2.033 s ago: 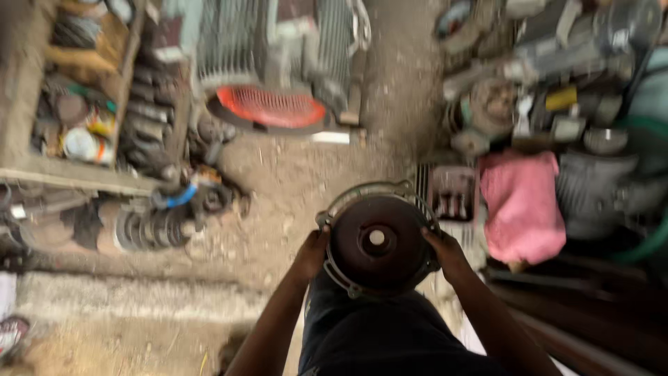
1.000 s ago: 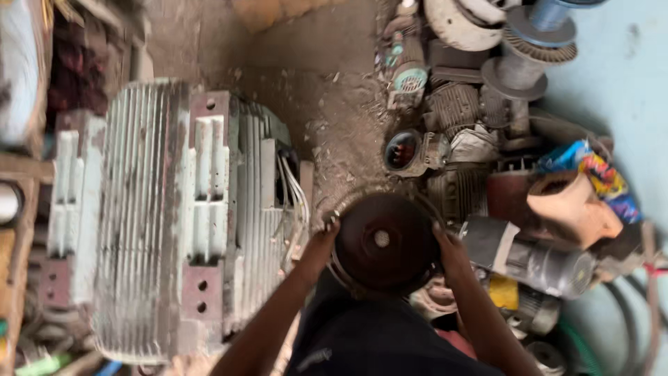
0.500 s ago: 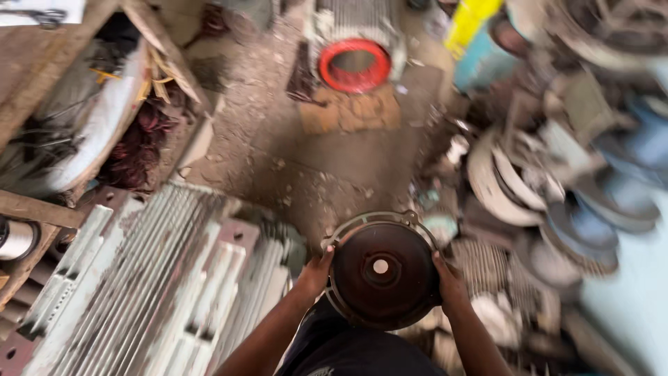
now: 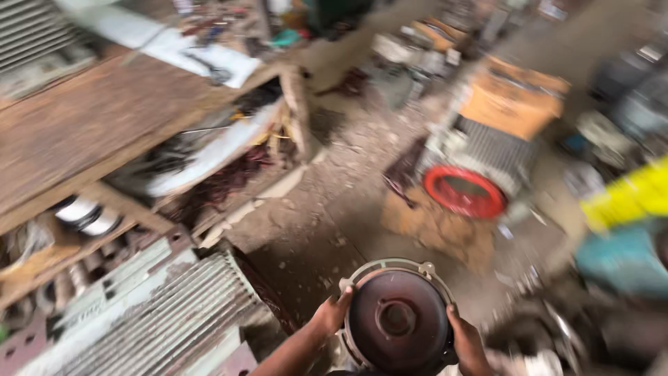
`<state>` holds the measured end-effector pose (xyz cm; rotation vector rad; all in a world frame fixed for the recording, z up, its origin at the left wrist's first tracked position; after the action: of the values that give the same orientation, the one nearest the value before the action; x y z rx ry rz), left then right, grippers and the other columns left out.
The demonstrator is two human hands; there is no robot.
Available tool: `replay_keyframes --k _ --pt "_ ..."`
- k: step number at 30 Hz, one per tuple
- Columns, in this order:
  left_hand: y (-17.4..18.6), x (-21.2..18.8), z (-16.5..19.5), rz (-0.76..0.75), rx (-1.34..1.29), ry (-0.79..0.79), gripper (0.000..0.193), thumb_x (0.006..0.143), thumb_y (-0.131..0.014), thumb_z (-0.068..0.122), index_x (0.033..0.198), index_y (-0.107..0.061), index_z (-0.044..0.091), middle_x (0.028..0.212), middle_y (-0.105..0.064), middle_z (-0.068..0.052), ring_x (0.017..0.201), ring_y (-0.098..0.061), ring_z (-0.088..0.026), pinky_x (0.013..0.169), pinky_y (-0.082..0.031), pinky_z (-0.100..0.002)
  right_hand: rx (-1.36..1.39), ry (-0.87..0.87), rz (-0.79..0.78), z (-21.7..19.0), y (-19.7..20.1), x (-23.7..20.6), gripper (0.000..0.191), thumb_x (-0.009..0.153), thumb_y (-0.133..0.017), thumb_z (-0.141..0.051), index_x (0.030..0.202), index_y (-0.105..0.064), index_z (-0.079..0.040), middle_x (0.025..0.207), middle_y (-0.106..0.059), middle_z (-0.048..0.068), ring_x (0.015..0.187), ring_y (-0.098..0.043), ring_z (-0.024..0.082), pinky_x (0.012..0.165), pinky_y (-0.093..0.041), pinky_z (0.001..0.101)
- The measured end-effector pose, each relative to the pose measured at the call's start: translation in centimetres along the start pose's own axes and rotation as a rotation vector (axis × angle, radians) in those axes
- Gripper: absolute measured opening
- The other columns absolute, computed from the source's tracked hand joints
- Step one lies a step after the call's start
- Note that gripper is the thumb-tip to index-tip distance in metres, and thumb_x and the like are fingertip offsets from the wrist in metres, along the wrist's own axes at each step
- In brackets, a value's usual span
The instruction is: The person uses a spanner to loosen and remove bolts from an electric motor lying on the ground, then carries the motor and its fan cover to a workbench. They wipe the round end cover and motor parts with a rag, turning the cover over while cleaning it.
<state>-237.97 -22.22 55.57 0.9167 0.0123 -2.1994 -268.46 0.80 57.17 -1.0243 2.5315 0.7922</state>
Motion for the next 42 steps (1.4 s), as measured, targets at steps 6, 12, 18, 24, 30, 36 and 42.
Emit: replay_keyframes --k 6,12,18,24,30,36,42 --pt "5.9 10.0 4.7 0.422 -0.089 0.030 0.087 0.101 -0.054 0.078 0.120 -0.066 -0.006 0.115 -0.067 -0.030 0.111 -0.067 -0.033 0.095 -0.048 -0.044 -0.050 0.105 -0.140 -15.6 -6.8 18.5 0.078 0.095 -0.058 -0.064 0.128 -0.066 0.006 0.122 -0.069 0.015 0.111 -0.063 0.023 0.096 -0.047 0.0377" --pt "14.2 8.5 7.0 0.595 -0.370 0.189 0.071 0.090 -0.052 0.068 0.099 -0.074 0.000 0.089 -0.073 -0.017 0.084 -0.070 -0.024 0.080 -0.054 -0.038 -0.187 0.143 -0.441 -30.0 -19.0 25.8 0.073 0.092 -0.061 -0.060 0.126 -0.069 0.004 0.117 -0.074 0.020 0.106 -0.066 0.026 0.090 -0.051 0.0415" --pt "25.9 7.1 5.3 0.900 -0.569 0.246 0.065 0.097 -0.056 0.060 0.100 -0.069 -0.004 0.085 -0.070 -0.018 0.080 -0.061 -0.019 0.076 -0.052 -0.037 -0.115 0.220 -0.823 -40.8 -38.2 25.9 0.059 0.093 -0.065 -0.053 0.117 -0.074 0.000 0.112 -0.077 0.011 0.101 -0.069 0.018 0.088 -0.053 0.0334" --pt "41.0 6.7 2.8 1.150 -0.746 0.120 0.054 0.093 -0.056 0.052 0.114 -0.070 0.005 0.095 -0.075 -0.008 0.086 -0.064 -0.015 0.080 -0.052 -0.033 -0.171 0.457 -0.955 -50.2 -54.6 23.9 0.048 0.088 -0.074 -0.041 0.110 -0.078 0.001 0.099 -0.078 0.008 0.091 -0.068 0.017 0.082 -0.053 0.0316" --pt "52.8 6.8 2.3 1.349 -0.729 0.192 0.061 0.101 -0.051 0.054 0.111 -0.071 -0.003 0.093 -0.076 -0.015 0.087 -0.065 -0.020 0.082 -0.052 -0.034 -0.277 0.715 -1.123 -59.7 -67.3 21.8 0.043 0.089 -0.074 -0.041 0.101 -0.075 0.000 0.090 -0.077 0.007 0.084 -0.065 0.014 0.078 -0.054 0.0313" --pt "62.1 8.3 1.3 1.423 -0.598 0.478 0.067 0.105 -0.042 0.059 0.110 -0.072 -0.001 0.092 -0.072 -0.025 0.083 -0.072 -0.037 0.080 -0.054 -0.047 -0.464 0.885 -1.174 -66.8 -81.8 22.2 0.042 0.090 -0.075 -0.044 0.097 -0.075 -0.002 0.074 -0.071 0.007 0.070 -0.059 0.014 0.067 -0.051 0.0354" --pt "68.3 9.8 -0.7 1.577 -0.671 0.538 0.065 0.101 -0.044 0.060 0.116 -0.071 0.003 0.103 -0.072 -0.027 0.103 -0.068 -0.041 0.092 -0.050 -0.048 -0.454 1.027 -1.258 -70.8 -93.7 20.3 0.043 0.084 -0.079 -0.043 0.085 -0.076 0.000 0.068 -0.071 0.015 0.064 -0.063 0.021 0.064 -0.052 0.0396"
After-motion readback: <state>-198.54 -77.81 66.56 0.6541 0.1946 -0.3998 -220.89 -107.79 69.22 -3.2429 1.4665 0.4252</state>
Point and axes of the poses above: each hand's wrist, its own x-axis towards the middle knuckle, its own y-axis out of the back of the hand, z = x × y, the point moved 7 cm from there along x, towards the middle knuckle
